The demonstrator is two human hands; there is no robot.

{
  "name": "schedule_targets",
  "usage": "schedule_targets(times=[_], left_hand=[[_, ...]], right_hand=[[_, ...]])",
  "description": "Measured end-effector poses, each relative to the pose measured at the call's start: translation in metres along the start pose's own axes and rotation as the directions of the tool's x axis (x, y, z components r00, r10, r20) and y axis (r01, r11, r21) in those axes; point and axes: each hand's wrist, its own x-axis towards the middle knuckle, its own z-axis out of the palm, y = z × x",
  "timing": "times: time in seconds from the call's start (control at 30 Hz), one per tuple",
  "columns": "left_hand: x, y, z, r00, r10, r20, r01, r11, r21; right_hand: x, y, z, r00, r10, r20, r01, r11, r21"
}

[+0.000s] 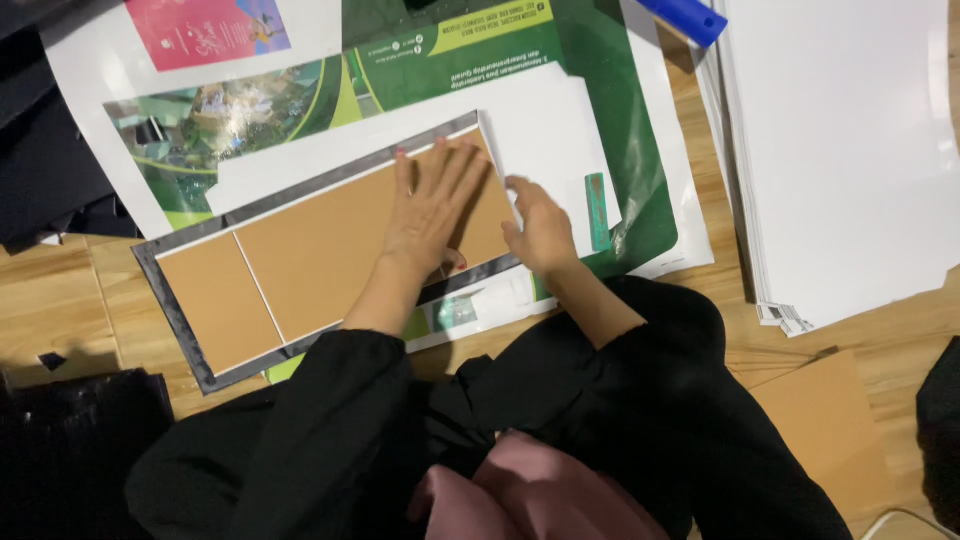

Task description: Assembling cardboard folders by sticking panels onto a printed sheet and smoothing them with a scraper

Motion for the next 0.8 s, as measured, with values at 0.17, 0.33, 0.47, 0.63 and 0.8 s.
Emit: schedule_targets(times=[0.17,0.33,0.47,0.63,0.8], left_hand=[[0.025,0.013,0.02,0.978,0.208,-0.017,-0.198,0.949,0.246],[0.025,0.016,0.022,0.971,0.047,0.236,-0.081,0.987,0.138],[0.022,0.02,0.012,0.96,-0.038,0.278,-0.015,0.982,0.186],[0.015,0.021,0.007,0.951,-0.086,0.298,0.036,0.985,0.171],[0.014,0.025,0.003,0.946,-0.124,0.3,0.073,0.982,0.176]], right_hand=[[-0.011,-0.018,-0.004,0.987,-0.089,0.134,0.124,0.953,-0.277],[-0.004,0.035,0.011,0.962,-0.221,0.158,0.244,0.959,-0.142],[-0.021,0.035,-0.016,0.987,-0.158,-0.002,0.157,0.98,0.125],[-0.029,0.03,-0.001,0.978,-0.147,0.148,0.158,0.985,-0.065],[-0.041,0.037,0.026,0.954,-0.215,0.209,0.292,0.819,-0.494]])
